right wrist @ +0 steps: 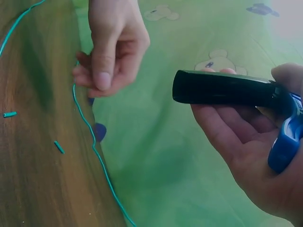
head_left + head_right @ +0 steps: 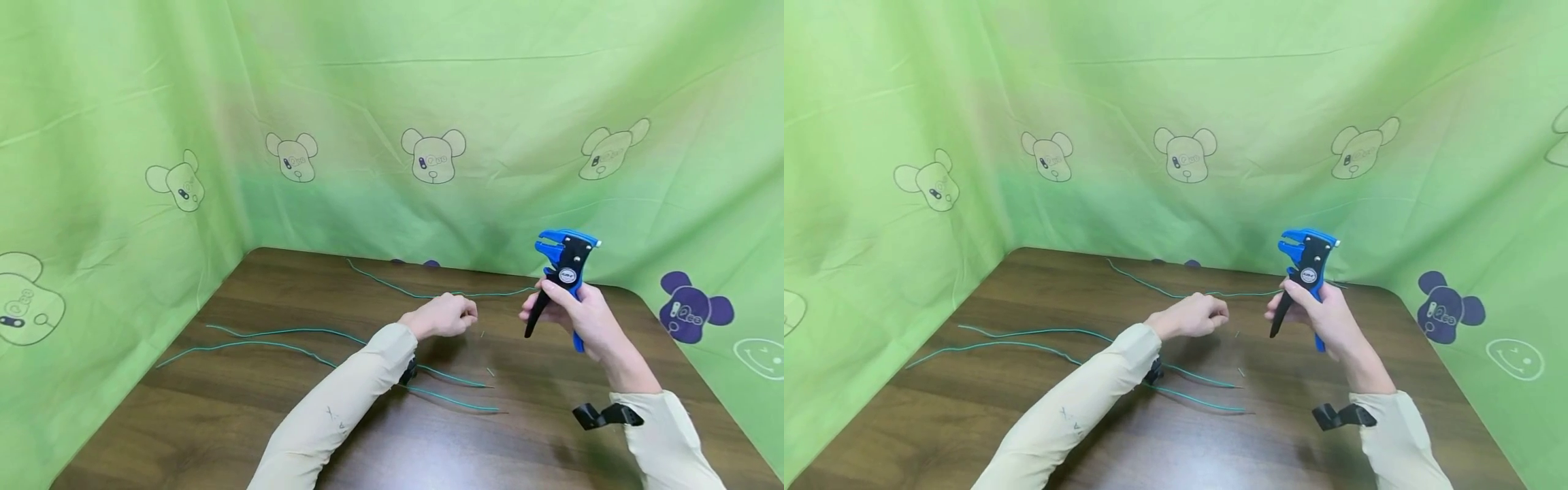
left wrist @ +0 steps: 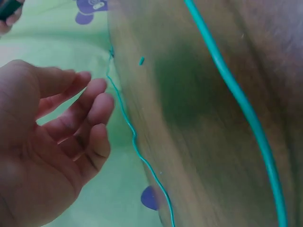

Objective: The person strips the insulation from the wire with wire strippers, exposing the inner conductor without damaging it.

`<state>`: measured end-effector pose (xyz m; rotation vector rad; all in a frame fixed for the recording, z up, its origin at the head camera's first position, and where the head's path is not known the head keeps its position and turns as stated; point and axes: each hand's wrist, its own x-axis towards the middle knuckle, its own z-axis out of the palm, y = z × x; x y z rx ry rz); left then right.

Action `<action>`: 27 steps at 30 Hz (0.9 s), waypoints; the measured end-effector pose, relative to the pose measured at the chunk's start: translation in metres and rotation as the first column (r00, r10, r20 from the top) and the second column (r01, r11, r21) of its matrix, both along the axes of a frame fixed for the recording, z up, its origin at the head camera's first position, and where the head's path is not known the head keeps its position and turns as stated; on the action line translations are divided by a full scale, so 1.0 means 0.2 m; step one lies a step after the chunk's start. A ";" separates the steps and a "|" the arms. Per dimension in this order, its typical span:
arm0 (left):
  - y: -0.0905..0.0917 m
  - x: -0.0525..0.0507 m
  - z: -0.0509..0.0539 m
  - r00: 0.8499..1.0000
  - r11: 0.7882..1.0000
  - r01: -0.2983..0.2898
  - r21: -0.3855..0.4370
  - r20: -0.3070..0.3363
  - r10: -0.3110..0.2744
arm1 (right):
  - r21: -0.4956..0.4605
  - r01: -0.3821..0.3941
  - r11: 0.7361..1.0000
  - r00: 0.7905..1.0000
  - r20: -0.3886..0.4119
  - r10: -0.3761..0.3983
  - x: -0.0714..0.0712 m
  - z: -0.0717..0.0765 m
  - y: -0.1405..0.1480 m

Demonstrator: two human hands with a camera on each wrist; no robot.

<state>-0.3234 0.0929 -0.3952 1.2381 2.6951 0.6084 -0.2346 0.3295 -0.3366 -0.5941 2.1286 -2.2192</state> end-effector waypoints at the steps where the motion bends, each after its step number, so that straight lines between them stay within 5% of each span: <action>1: 0.01 -0.01 0.00 1.000 1.000 -0.013 0.010 -0.007 0.013 | -0.004 -0.009 1.000 1.000 0.004 0.009 0.00 0.00 0.01; 10: 0.03 -0.10 -0.03 0.987 0.987 -0.144 0.070 -0.058 0.149 | 0.006 -0.033 0.999 0.999 0.028 0.033 -0.03 -0.04 0.04; 19: 0.05 -0.13 -0.09 0.955 0.958 -0.284 0.030 -0.080 0.286 | 0.108 -0.039 0.993 0.996 0.083 0.030 -0.06 -0.09 0.07; 27: 0.07 -0.17 -0.11 0.947 0.948 -0.314 -0.057 -0.093 0.308 | 0.150 -0.049 0.987 0.993 0.111 0.033 -0.09 -0.12 0.09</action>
